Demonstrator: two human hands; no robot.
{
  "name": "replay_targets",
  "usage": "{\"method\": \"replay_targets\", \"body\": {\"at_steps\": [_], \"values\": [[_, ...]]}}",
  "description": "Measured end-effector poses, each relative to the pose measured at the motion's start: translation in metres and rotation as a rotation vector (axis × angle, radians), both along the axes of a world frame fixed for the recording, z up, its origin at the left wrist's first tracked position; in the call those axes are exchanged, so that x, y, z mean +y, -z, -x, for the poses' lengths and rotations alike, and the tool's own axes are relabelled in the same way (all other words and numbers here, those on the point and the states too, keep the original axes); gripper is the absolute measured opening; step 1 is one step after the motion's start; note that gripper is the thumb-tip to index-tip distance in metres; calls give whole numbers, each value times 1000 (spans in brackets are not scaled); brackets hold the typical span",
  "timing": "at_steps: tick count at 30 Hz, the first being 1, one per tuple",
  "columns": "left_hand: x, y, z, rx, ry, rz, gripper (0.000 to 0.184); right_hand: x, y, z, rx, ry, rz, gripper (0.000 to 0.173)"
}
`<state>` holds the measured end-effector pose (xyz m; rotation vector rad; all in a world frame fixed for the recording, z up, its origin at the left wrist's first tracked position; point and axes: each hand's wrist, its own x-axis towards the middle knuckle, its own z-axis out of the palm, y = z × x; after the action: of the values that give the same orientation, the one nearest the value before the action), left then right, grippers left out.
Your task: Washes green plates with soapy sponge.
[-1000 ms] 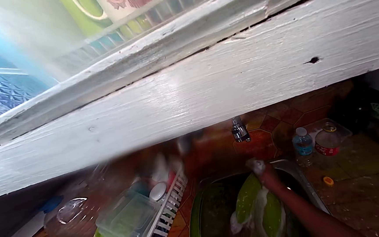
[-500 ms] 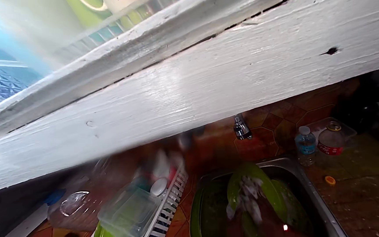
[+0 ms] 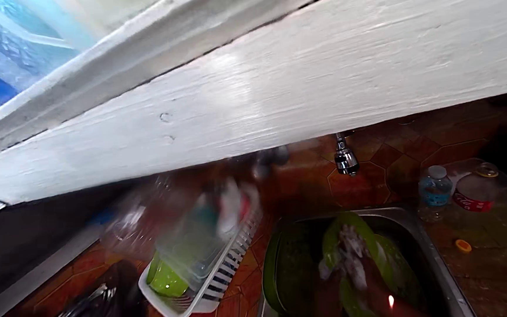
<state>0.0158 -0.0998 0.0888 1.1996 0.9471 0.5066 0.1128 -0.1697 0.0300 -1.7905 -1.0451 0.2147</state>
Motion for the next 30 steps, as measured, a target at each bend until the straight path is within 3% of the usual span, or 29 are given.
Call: {"method": "replay_targets", "body": {"at_steps": [4, 7, 10, 13, 17, 23, 26, 30], "values": [[-1, -6, 6, 14, 202, -35, 42, 14, 21, -55, 32, 275, -107, 52], [16, -32, 19, 181, 422, -264, 47, 2, 34, -73, 267, 365, -62, 45], [37, -67, 29, 389, 845, -642, 42, -13, 54, -83, 491, 380, -4, 47], [47, -102, 33, 587, 1168, -992, 26, -26, 54, -88, 517, 332, 42, 50], [55, -125, 32, 863, 1396, -1114, 20, -31, 58, -92, 476, 298, 142, 51], [58, -111, 28, 1166, 1695, -1139, 28, -30, 48, -91, 145, 215, 692, 58], [60, -89, 25, 1187, 1788, -1124, 30, -22, 51, -91, -43, 234, 813, 56], [84, -36, 33, 1190, 1734, -1127, 23, -19, 65, -96, 36, 239, 964, 48]]}}
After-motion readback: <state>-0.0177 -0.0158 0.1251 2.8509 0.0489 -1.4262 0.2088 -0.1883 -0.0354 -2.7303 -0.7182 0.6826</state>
